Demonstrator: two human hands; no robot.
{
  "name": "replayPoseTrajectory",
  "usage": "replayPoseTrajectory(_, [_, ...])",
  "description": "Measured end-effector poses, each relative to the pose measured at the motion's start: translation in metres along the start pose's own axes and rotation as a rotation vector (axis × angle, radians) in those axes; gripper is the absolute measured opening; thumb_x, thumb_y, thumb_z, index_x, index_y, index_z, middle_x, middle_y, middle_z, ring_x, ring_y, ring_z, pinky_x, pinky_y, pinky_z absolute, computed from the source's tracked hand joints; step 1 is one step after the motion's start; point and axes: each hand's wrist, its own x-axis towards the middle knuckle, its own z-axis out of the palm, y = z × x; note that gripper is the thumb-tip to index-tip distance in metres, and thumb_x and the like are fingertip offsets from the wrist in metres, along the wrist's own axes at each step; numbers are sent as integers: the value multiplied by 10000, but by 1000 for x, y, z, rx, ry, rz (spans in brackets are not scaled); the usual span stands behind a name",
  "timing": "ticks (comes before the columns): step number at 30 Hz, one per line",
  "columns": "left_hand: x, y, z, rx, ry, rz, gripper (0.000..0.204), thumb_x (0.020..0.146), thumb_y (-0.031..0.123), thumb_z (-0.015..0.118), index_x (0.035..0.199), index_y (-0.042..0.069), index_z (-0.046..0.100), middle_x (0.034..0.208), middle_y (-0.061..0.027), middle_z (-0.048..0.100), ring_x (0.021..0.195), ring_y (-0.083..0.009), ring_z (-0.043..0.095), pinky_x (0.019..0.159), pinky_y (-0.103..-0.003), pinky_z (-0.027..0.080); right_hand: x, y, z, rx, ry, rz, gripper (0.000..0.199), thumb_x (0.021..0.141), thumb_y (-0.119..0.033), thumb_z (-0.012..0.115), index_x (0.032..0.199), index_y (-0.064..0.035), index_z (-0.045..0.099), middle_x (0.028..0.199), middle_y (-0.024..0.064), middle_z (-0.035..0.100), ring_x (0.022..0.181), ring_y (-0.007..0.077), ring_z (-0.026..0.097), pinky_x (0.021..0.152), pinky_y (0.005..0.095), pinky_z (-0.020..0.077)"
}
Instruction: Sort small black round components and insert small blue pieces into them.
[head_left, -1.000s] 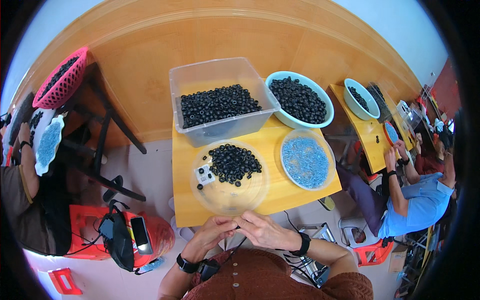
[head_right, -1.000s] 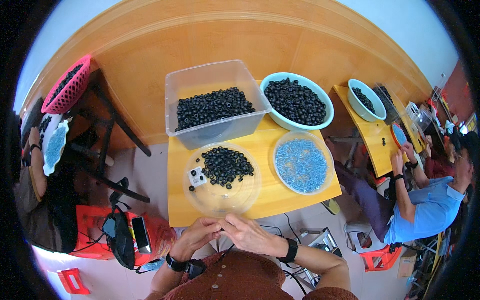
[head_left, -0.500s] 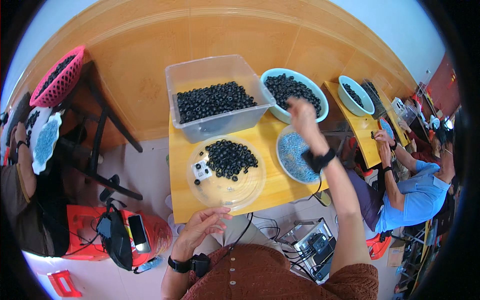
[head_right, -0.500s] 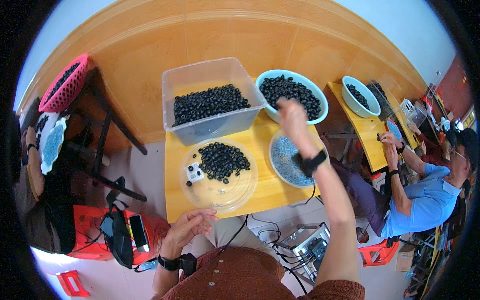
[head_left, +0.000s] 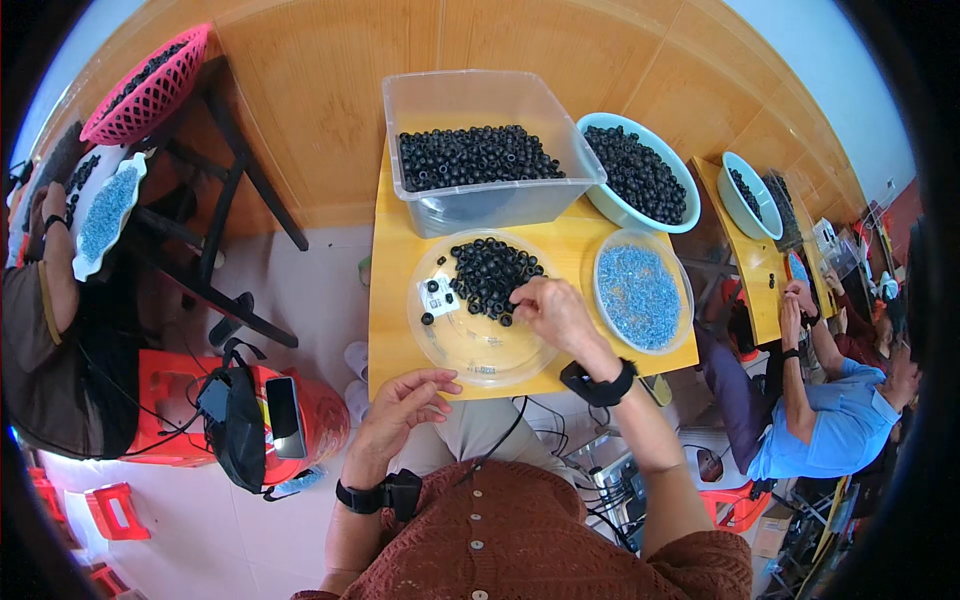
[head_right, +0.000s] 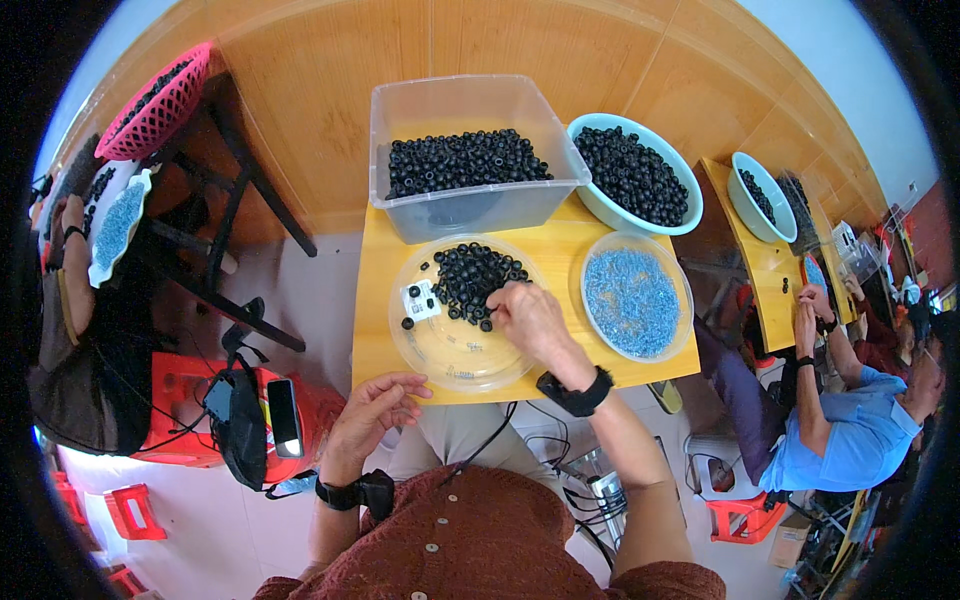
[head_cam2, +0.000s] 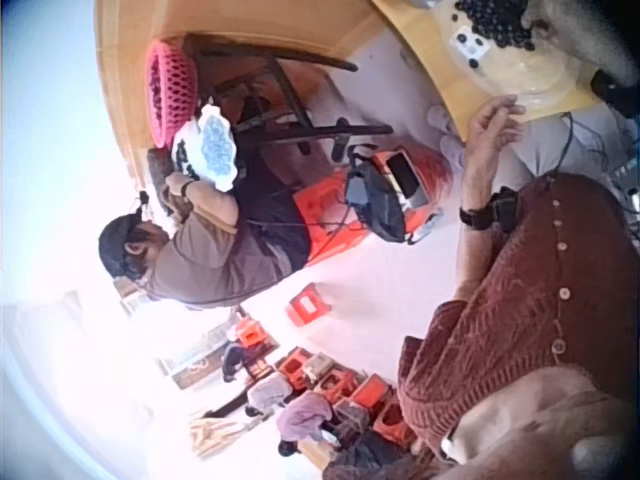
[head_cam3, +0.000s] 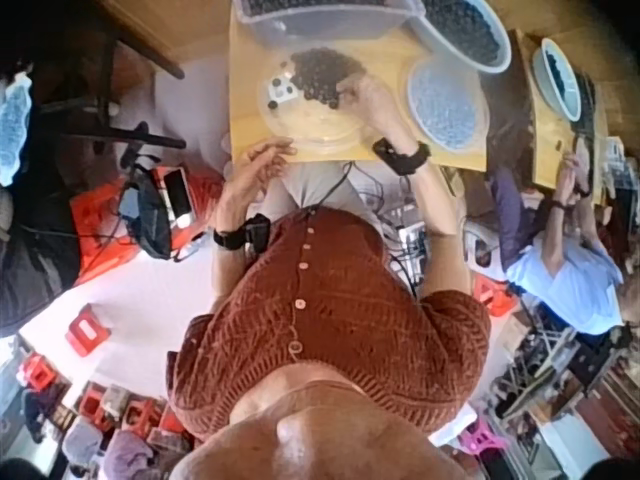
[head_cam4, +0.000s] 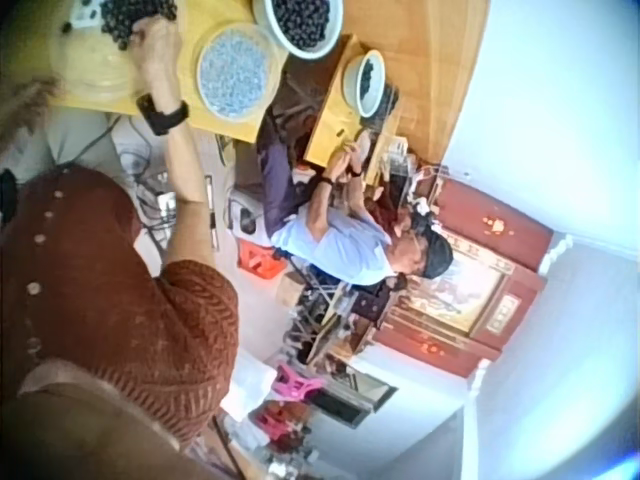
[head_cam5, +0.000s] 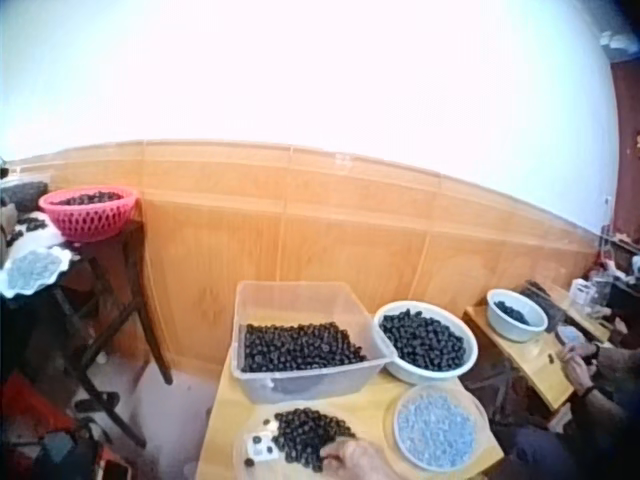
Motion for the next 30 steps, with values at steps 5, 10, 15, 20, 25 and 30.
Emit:
replayPoseTrajectory(5, [-2, -4, -7, -23, 24, 43, 296, 898, 180, 492, 1132, 2, 526, 996, -104, 605, 757, -105, 595, 660, -217, 508, -20, -9, 22, 63, 15, 149, 180, 651, -16, 623, 830, -11, 638, 702, 114, 583, 640, 253, 602, 608, 334, 478])
replayPoseTrajectory(10, [0, 0, 1, -7, 30, 38, 285, 895, 187, 502, 1122, 19, 540, 985, -80, 609, 760, -86, 577, 670, -207, 493, -26, -9, 38, 44, 73, 91, 198, 668, -4, 601, 861, -42, 619, 790, 124, 574, 736, 323, 585, 649, 389, 477])
replayPoseTrajectory(15, [2, 3, 11, 49, 33, 36, 272, 892, 191, 511, 1113, 39, 555, 969, -58, 614, 760, -67, 559, 675, -195, 475, -28, 3, 40, 62, 104, 87, 229, 661, -23, 637, 888, -44, 613, 748, 118, 563, 698, 287, 593, 617, 353, 484])
replayPoseTrajectory(20, [9, 0, 14, 74, 58, 88, 261, 880, 165, 526, 1105, 38, 559, 969, -59, 614, 762, -78, 562, 677, -202, 479, -38, -15, 23, 1004, -98, 349, 189, 768, -95, 650, 944, -32, 620, 737, 27, 600, 679, 99, 580, 580, 212, 462])
replayPoseTrajectory(25, [19, 1, 26, 99, 65, 179, 253, 857, 123, 554, 1092, 28, 563, 967, -67, 613, 787, -91, 569, 694, -220, 489, -50, -31, 11, 1396, -238, 383, 191, 814, -102, 612, 978, -4, 603, 797, 28, 620, 701, 93, 588, 589, 212, 471])
replayPoseTrajectory(30, [24, -1, 39, 76, 66, 261, 267, 823, 78, 592, 1081, 14, 564, 962, -64, 614, 804, -93, 573, 707, -232, 494, -57, -39, 10, 1521, -260, 432, 176, 816, -73, 601, 978, -4, 605, 823, 42, 624, 720, 96, 591, 592, 215, 476])
